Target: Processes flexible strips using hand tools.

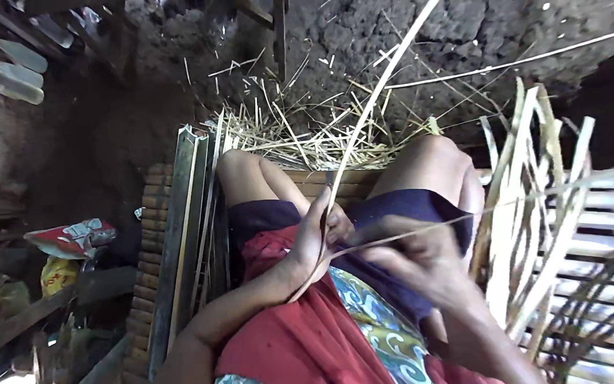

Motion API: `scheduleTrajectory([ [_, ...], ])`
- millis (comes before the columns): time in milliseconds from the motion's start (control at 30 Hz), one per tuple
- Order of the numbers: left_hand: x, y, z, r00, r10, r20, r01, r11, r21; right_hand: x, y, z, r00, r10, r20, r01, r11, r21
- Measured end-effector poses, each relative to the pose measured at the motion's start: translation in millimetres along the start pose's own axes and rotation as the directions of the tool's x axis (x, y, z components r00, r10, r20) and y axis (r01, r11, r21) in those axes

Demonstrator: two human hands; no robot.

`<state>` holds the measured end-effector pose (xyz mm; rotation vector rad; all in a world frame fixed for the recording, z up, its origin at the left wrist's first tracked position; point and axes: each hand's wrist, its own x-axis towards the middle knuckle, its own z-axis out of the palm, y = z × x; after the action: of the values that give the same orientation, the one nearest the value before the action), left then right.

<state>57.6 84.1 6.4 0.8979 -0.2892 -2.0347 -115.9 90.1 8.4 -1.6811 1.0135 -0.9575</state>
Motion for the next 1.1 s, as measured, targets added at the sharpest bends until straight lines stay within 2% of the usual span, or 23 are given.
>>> scheduleTrajectory([
  [67, 1.1, -3.3, 3.9, 0.995, 0.068, -0.070, -0.072, 0.996, -0.054, -2.7, 4.2, 16.4, 0.996, -0.045, 0.071, 0.044, 0.999, 0.004],
  [133, 4.5, -1.4, -1.5, 0.968, 0.117, -0.222, -0.141, 0.985, -0.095, -14.2, 2.0, 13.5, 0.992, -0.050, 0.113, 0.047, 0.998, 0.029],
  [200, 17.2, 9.1, -11.4, 0.886, 0.196, -0.421, -0.269, 0.956, -0.120, -25.2, -4.8, 6.1, 0.990, -0.047, 0.132, 0.038, 0.997, 0.067],
  [233, 24.3, 14.4, -15.6, 0.854, 0.235, -0.464, -0.322, 0.940, -0.117, -26.9, -5.9, 4.3, 0.990, -0.054, 0.128, 0.044, 0.996, 0.077],
  [267, 26.1, 16.0, -17.8, 0.864, 0.257, -0.434, -0.325, 0.942, -0.089, -26.4, -5.0, 3.5, 0.992, -0.058, 0.115, 0.050, 0.996, 0.073],
  [300, 21.9, 13.8, -18.8, 0.914, 0.238, -0.328, -0.266, 0.963, -0.041, -24.1, -2.4, 2.6, 0.995, -0.048, 0.086, 0.044, 0.998, 0.053],
  [333, 14.6, 10.4, -19.8, 0.970, 0.179, -0.164, -0.177, 0.984, 0.029, -20.0, 1.5, 0.0, 0.999, -0.021, 0.033, 0.021, 0.999, 0.026],
  [367, 7.7, 7.6, -21.0, 0.997, 0.080, -0.002, -0.080, 0.992, 0.102, -14.8, 5.6, -3.3, 0.999, 0.016, -0.043, -0.015, 1.000, 0.011],
  [400, 1.8, 5.4, -21.0, 0.996, -0.024, 0.090, 0.010, 0.989, 0.149, -9.8, 9.5, -6.2, 0.993, 0.045, -0.111, -0.045, 0.999, 0.003],
  [467, -1.7, 7.0, -14.1, 0.991, -0.109, 0.074, 0.094, 0.978, 0.186, -0.5, 11.1, -2.7, 0.989, 0.027, -0.144, -0.031, 0.999, -0.031],
  [533, 5.6, 9.2, -6.2, 0.997, -0.073, -0.011, 0.073, 0.982, 0.173, 0.8, 8.9, 14.7, 0.995, -0.050, -0.089, 0.042, 0.995, -0.094],
  [633, 23.7, 19.4, -13.8, 0.992, 0.097, -0.083, -0.091, 0.993, 0.077, -17.4, -2.5, 13.9, 0.991, -0.126, 0.040, 0.128, 0.990, -0.061],
  [700, 35.7, 33.9, -27.7, 0.942, 0.191, -0.275, -0.202, 0.979, -0.011, -38.1, -17.7, 0.7, 0.985, -0.117, 0.127, 0.114, 0.993, 0.031],
  [767, 40.0, 41.1, -33.1, 0.906, 0.196, -0.375, -0.230, 0.972, -0.047, -46.1, -20.6, -9.1, 0.994, -0.053, 0.096, 0.047, 0.997, 0.064],
  [800, 34.7, 36.6, -31.9, 0.925, 0.169, -0.339, -0.187, 0.982, -0.020, -45.7, -17.6, -12.1, 0.999, 0.015, 0.037, -0.017, 0.999, 0.044],
  [867, 11.3, 19.0, -29.6, 0.996, 0.047, -0.074, -0.039, 0.993, 0.113, -35.7, -4.6, -18.4, 0.986, 0.110, -0.122, -0.109, 0.994, 0.015],
  [900, 1.6, 12.2, -28.1, 0.998, -0.034, 0.053, 0.026, 0.991, 0.131, -27.1, 1.4, -20.7, 0.977, 0.124, -0.175, -0.122, 0.992, 0.018],
  [933, -5.8, 8.5, -26.1, 0.989, -0.088, 0.121, 0.074, 0.991, 0.113, -19.0, 4.5, -19.3, 0.974, 0.129, -0.189, -0.125, 0.992, 0.032],
  [1000, -10.0, 9.4, -17.6, 0.994, -0.087, 0.067, 0.082, 0.993, 0.081, -6.8, 3.1, -1.0, 0.987, 0.114, -0.115, -0.114, 0.993, 0.008],
  [1033, -6.9, 10.0, -12.0, 0.998, -0.065, 0.001, 0.064, 0.995, 0.077, -3.6, 3.5, 12.8, 0.995, 0.071, -0.065, -0.073, 0.997, -0.026],
  [1100, 5.1, 10.6, -8.2, 0.999, 0.001, -0.043, 0.000, 1.000, 0.021, -1.3, 7.2, 33.2, 0.999, -0.038, -0.005, 0.037, 0.992, -0.117],
])
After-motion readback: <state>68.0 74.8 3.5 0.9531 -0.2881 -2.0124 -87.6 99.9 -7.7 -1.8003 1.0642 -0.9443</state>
